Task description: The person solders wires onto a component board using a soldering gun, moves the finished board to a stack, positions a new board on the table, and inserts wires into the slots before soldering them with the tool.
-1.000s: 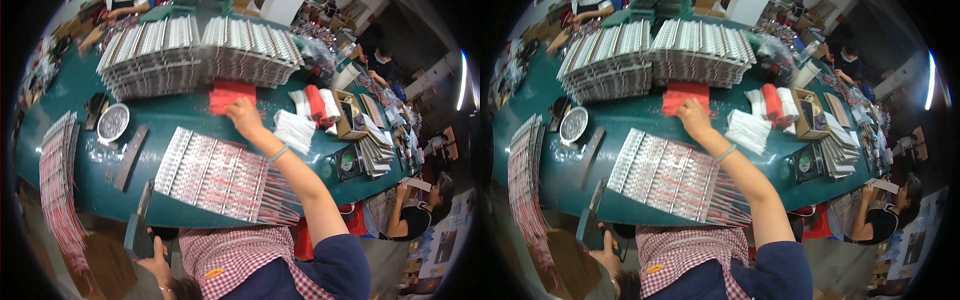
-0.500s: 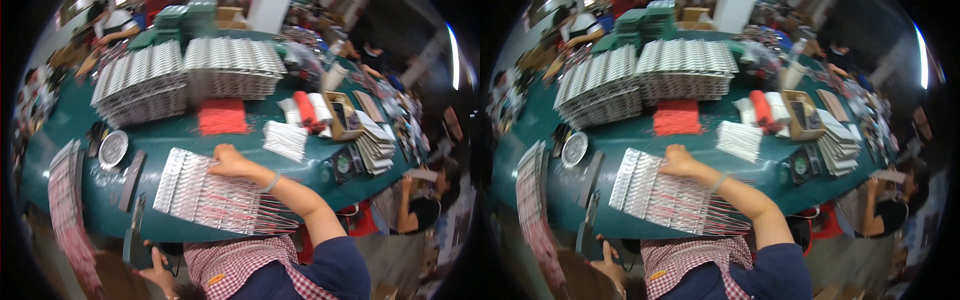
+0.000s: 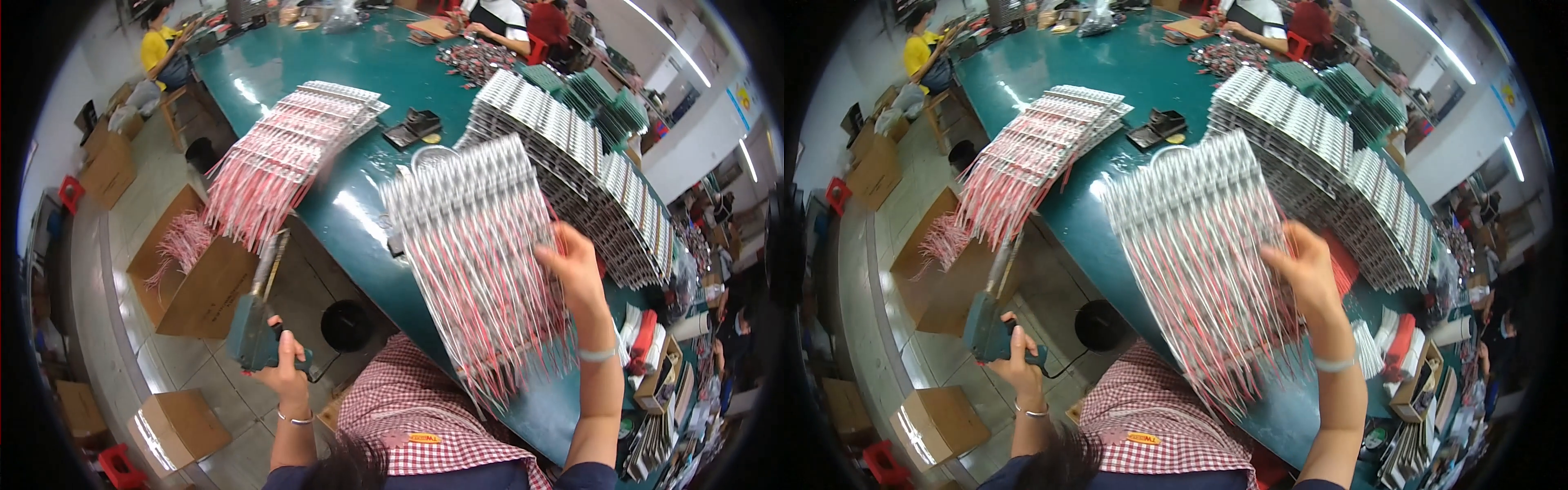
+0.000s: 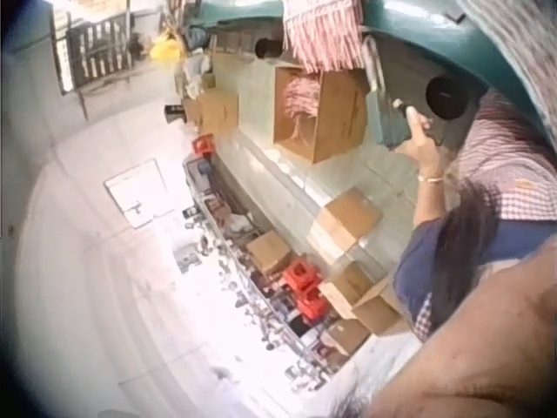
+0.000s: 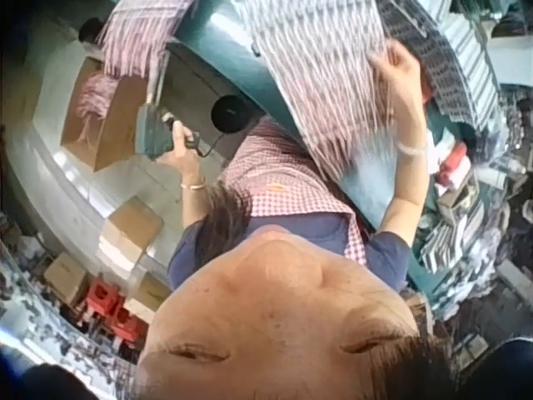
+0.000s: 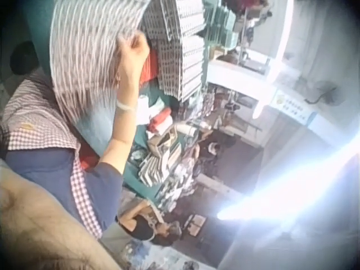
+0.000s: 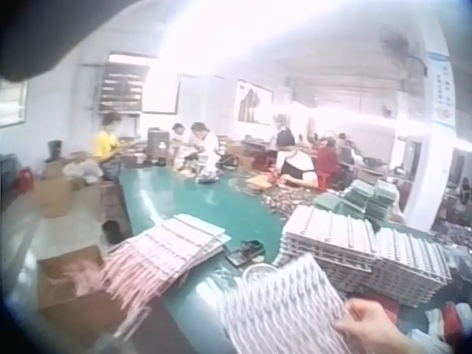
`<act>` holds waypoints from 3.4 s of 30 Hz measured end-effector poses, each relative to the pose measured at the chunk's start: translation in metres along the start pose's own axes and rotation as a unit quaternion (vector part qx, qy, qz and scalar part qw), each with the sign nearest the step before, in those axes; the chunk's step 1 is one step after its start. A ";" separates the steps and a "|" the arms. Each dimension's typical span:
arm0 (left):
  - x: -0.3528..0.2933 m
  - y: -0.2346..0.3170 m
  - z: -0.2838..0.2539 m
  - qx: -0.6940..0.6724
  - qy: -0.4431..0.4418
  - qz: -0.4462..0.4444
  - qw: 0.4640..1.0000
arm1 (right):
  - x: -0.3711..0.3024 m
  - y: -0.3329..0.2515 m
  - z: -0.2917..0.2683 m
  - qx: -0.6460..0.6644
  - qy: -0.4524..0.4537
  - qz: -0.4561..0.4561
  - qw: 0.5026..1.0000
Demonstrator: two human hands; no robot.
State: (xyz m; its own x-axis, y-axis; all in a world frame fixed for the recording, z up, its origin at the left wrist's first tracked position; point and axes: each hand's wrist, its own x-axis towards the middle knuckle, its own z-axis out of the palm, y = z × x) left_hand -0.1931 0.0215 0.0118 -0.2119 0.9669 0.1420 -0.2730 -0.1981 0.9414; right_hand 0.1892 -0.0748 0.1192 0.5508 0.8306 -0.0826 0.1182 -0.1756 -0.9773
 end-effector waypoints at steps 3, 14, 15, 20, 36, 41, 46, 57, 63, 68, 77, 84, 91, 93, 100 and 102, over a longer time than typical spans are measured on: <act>0.015 -0.003 -0.020 0.005 0.105 0.068 0.992 | 0.090 -0.023 0.072 0.081 -0.025 -0.045 0.995; 0.017 0.002 -0.081 0.127 0.225 0.117 0.959 | 0.296 0.035 0.330 0.074 0.173 0.050 0.981; 0.014 0.003 -0.089 0.129 0.257 0.101 0.952 | 0.264 0.022 0.350 -0.049 0.222 0.061 0.972; 0.027 -0.002 -0.077 0.128 0.237 0.104 0.957 | 0.271 0.022 0.389 0.071 0.254 0.076 0.962; 0.021 -0.010 -0.028 0.090 0.140 0.094 0.982 | 0.213 0.032 0.239 -0.067 0.248 -0.371 0.892; 0.023 -0.018 0.002 0.102 0.090 0.042 0.990 | 0.177 0.009 0.019 -0.505 0.383 -0.366 0.681; 0.012 -0.020 0.037 0.067 0.017 0.009 0.998 | 0.165 0.021 -0.067 -0.601 0.249 -0.286 0.703; -0.029 0.001 0.049 0.042 -0.031 0.028 0.998 | 0.142 0.021 -0.038 -0.655 0.259 -0.386 0.596; -0.026 0.009 0.054 0.022 -0.031 0.044 0.998 | 0.180 0.014 -0.045 -0.670 0.271 -0.386 0.573; -0.028 0.014 0.050 0.046 -0.006 0.054 0.997 | 0.200 0.004 -0.066 -0.653 0.186 -0.379 0.629; -0.025 0.001 0.056 0.044 -0.019 0.002 0.999 | 0.125 -0.018 -0.047 -0.658 0.203 -0.429 0.584; -0.025 -0.011 0.062 0.024 -0.065 0.007 0.998 | -0.069 0.034 0.012 -0.601 0.087 -0.375 0.700; -0.040 -0.006 0.063 -0.028 -0.106 0.010 0.994 | -0.138 0.108 0.067 -0.566 0.017 -0.238 0.789; -0.042 -0.004 0.059 -0.025 -0.168 0.049 0.984 | -0.145 0.112 0.071 -0.541 -0.037 -0.177 0.821; -0.056 0.002 0.056 -0.005 -0.161 0.020 0.987 | -0.134 0.139 0.046 -0.513 -0.039 -0.207 0.832; -0.059 0.001 0.054 0.000 -0.147 0.023 0.989 | -0.145 0.137 0.051 -0.509 -0.033 -0.172 0.843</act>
State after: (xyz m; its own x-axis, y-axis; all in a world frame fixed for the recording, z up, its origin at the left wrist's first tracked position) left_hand -0.1303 -0.0270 0.0211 0.0585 0.9616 0.2681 -0.2701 -0.2432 0.9316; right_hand 0.0832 -0.1925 -0.0128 0.2969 0.9463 0.1281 0.9273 -0.2537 -0.2754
